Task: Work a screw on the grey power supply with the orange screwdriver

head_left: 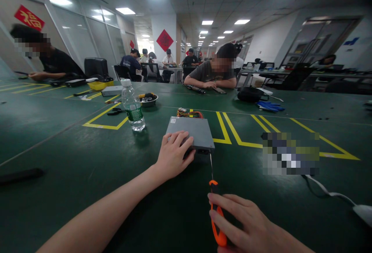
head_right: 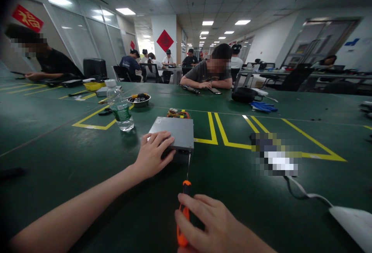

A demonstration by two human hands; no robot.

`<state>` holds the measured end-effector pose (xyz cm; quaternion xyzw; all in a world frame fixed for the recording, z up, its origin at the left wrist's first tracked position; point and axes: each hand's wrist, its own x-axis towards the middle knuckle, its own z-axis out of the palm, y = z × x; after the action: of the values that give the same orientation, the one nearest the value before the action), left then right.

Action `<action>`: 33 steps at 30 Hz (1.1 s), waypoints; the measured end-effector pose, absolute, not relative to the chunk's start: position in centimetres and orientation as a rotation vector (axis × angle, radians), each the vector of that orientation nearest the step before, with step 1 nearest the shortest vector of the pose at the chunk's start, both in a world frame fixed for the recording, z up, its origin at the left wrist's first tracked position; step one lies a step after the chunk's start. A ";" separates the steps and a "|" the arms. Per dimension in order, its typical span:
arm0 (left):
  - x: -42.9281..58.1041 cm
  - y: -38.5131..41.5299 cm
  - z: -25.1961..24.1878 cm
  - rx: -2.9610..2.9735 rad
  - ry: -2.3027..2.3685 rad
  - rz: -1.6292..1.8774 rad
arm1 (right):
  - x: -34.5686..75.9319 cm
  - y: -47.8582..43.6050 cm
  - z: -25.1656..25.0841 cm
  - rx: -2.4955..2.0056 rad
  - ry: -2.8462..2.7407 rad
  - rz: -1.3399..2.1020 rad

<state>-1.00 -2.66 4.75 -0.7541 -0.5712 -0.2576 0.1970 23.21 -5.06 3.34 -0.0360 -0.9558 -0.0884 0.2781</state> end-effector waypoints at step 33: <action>-1.1 -2.7 4.9 -2.130 -1.595 -0.715 | 22.8 -5.3 3.5 -0.101 -2.469 -0.333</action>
<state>-1.13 -2.71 4.89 -0.7587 -0.5680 -0.2547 0.1919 22.84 -5.31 3.45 -0.0385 -0.9386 -0.1266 0.3186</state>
